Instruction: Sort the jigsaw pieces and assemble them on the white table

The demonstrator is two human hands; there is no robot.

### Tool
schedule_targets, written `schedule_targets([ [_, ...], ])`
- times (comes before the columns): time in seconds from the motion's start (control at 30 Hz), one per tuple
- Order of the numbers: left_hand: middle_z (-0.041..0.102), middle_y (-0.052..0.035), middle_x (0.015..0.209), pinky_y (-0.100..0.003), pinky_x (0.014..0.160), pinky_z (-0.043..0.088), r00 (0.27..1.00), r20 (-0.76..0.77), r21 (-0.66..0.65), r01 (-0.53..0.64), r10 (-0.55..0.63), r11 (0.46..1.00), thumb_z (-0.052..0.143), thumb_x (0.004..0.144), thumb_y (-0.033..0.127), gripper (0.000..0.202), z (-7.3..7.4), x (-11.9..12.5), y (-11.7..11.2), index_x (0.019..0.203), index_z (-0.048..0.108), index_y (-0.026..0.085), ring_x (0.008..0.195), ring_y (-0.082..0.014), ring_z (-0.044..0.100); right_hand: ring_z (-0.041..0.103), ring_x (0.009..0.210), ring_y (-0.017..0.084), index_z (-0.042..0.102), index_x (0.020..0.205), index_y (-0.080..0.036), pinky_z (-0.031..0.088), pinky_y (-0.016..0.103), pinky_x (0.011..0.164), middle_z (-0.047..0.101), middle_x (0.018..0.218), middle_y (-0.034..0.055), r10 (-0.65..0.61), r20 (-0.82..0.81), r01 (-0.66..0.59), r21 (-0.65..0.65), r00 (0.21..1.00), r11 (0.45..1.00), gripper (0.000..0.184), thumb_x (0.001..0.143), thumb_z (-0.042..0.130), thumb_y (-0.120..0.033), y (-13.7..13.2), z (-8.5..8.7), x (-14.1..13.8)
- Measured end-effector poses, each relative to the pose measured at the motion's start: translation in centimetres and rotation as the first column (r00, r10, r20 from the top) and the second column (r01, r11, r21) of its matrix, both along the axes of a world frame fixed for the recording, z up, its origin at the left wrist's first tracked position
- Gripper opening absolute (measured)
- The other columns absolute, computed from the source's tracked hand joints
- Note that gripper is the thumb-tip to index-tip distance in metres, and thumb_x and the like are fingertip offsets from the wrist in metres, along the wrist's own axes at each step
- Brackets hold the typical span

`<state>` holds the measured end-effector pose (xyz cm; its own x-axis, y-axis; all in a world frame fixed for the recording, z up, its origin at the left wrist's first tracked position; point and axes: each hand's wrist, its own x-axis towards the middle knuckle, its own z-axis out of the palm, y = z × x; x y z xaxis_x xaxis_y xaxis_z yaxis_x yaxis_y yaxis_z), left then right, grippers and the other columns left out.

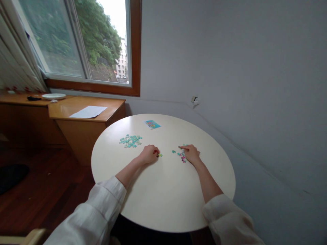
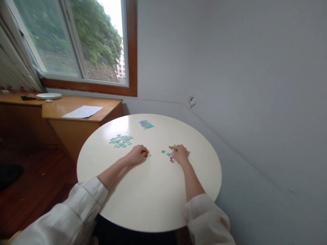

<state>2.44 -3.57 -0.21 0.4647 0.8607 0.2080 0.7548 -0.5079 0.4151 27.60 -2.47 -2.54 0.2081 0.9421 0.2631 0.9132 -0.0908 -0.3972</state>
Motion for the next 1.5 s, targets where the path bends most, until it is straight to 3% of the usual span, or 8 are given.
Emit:
schedule_targets([
  [0.1,0.066,-0.0054,0.084,-0.026,0.077,0.042,1.000,-0.002,0.001,0.001,-0.001,1.000,0.042,0.072,0.013,0.029,0.0,0.0,0.0,0.081,0.069,0.019,0.081,-0.0172,0.058,0.056,0.092,0.018,0.070,0.084,-0.029,0.037,0.030,0.075,0.065,0.096,0.0009,0.006,-0.022,-0.006,0.014,1.000,1.000,0.030,0.077,0.044,-0.017,0.1,0.0,0.0],
  [0.2,0.066,-0.0050,0.085,-0.025,0.077,0.042,1.000,-0.001,0.003,0.001,-0.001,1.000,0.042,0.072,0.012,0.029,0.1,0.0,0.0,0.081,0.069,0.019,0.081,-0.0166,0.058,0.056,0.090,0.019,0.069,0.082,-0.027,0.037,0.030,0.074,0.066,0.094,0.0020,-0.002,-0.042,0.003,0.044,0.999,0.999,0.021,0.075,0.050,-0.028,0.0,0.1,0.0],
  [0.4,0.067,-0.0050,0.084,-0.026,0.078,0.042,1.000,0.013,-0.001,0.002,-0.002,1.000,0.042,0.072,0.012,0.029,0.1,0.0,-0.1,0.081,0.069,0.019,0.081,-0.0175,0.058,0.056,0.091,0.021,0.068,0.083,-0.027,0.036,0.033,0.075,0.064,0.095,0.0032,-0.031,0.017,0.030,0.052,0.999,0.998,0.023,0.069,0.057,-0.042,-0.3,0.3,-0.5],
  [0.77,0.067,-0.0049,0.085,-0.026,0.077,0.042,1.000,0.005,-0.001,0.002,-0.002,1.000,0.041,0.072,0.012,0.030,0.2,0.0,-0.1,0.081,0.069,0.019,0.081,-0.0170,0.058,0.054,0.092,0.022,0.067,0.079,-0.024,0.036,0.036,0.076,0.062,0.095,0.0047,-0.050,0.033,0.050,-0.004,0.998,0.999,0.016,0.071,0.057,-0.034,0.1,0.3,-0.8],
  [1.07,0.067,-0.0044,0.084,-0.025,0.077,0.042,1.000,0.005,-0.004,-0.008,0.008,1.000,0.042,0.071,0.013,0.029,0.1,0.0,-0.1,0.081,0.069,0.019,0.080,-0.0163,0.058,0.053,0.094,0.021,0.062,0.081,-0.023,0.034,0.036,0.080,0.063,0.096,0.0022,-0.032,-0.003,0.032,0.048,0.999,0.998,0.013,0.070,0.057,-0.029,0.4,-0.2,-0.9],
  [1.5,0.067,-0.0051,0.085,-0.026,0.077,0.042,1.000,0.011,-0.002,-0.005,0.005,1.000,0.042,0.072,0.012,0.029,0.0,0.0,0.0,0.080,0.068,0.019,0.081,-0.0178,0.058,0.059,0.071,0.013,0.060,0.079,-0.020,0.036,0.031,0.080,0.064,0.070,-0.0025,0.065,-0.181,-0.043,0.127,0.981,0.991,0.013,0.067,0.057,-0.019,0.3,-0.1,-1.2],
])
